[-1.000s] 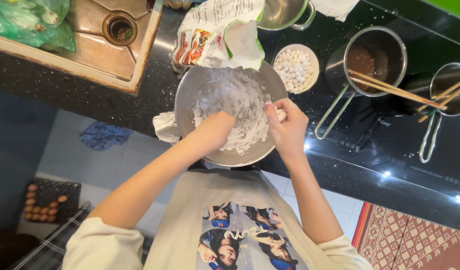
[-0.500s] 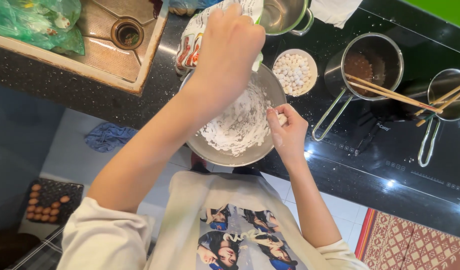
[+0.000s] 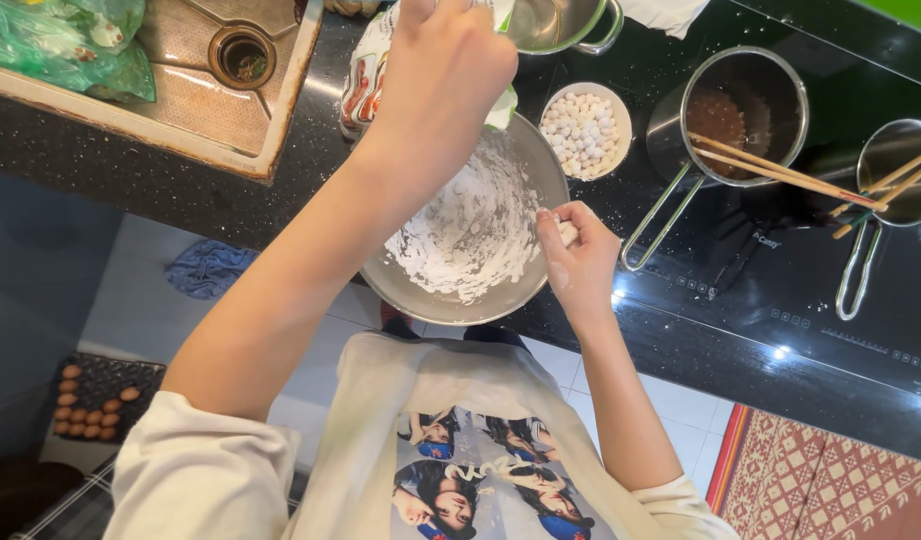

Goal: Kneading and shaping dough balls in a mixing bowl.

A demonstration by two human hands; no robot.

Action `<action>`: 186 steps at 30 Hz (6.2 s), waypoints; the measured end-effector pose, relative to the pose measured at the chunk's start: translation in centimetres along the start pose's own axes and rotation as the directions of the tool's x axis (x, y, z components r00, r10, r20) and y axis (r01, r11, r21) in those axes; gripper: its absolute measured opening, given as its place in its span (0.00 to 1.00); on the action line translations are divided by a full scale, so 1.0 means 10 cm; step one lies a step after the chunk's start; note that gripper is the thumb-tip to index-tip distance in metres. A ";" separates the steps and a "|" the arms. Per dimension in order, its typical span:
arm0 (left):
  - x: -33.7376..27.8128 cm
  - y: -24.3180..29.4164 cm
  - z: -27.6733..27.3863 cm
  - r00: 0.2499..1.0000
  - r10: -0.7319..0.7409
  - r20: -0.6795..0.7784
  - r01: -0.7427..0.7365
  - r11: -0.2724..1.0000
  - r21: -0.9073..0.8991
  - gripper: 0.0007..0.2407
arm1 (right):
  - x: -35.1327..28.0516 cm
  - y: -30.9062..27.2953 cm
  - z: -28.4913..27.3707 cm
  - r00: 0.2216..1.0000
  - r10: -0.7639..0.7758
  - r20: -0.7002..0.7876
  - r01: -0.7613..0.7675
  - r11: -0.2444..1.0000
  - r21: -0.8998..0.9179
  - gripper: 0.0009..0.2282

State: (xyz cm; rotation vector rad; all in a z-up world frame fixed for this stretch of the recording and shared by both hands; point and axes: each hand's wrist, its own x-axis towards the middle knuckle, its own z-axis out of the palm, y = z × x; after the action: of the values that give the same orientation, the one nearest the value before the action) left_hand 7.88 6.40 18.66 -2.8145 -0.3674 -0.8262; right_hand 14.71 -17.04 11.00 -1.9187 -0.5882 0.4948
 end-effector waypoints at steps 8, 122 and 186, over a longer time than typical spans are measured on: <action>-0.13 0.21 -0.67 0.995 0.058 -0.077 -0.070 0.986 -0.153 0.06 | -0.01 -0.01 0.02 1.000 -0.023 -0.013 0.022 0.997 -0.076 0.09; -0.35 0.03 -0.55 0.937 0.222 -0.271 -0.251 0.965 -0.077 0.02 | -0.63 0.19 0.35 0.980 0.121 -0.159 -0.091 0.978 0.188 0.10; -1.51 0.50 0.39 0.947 -0.285 0.145 0.300 0.635 -0.712 0.14 | -0.39 0.09 0.74 0.928 0.157 0.338 -0.363 0.581 0.729 0.14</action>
State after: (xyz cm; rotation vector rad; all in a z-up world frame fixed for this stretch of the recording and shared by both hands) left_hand -1.03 -0.17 6.57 -3.5642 -0.6357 -1.2473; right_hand 7.49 -14.45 7.56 -1.0809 -0.1527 1.0048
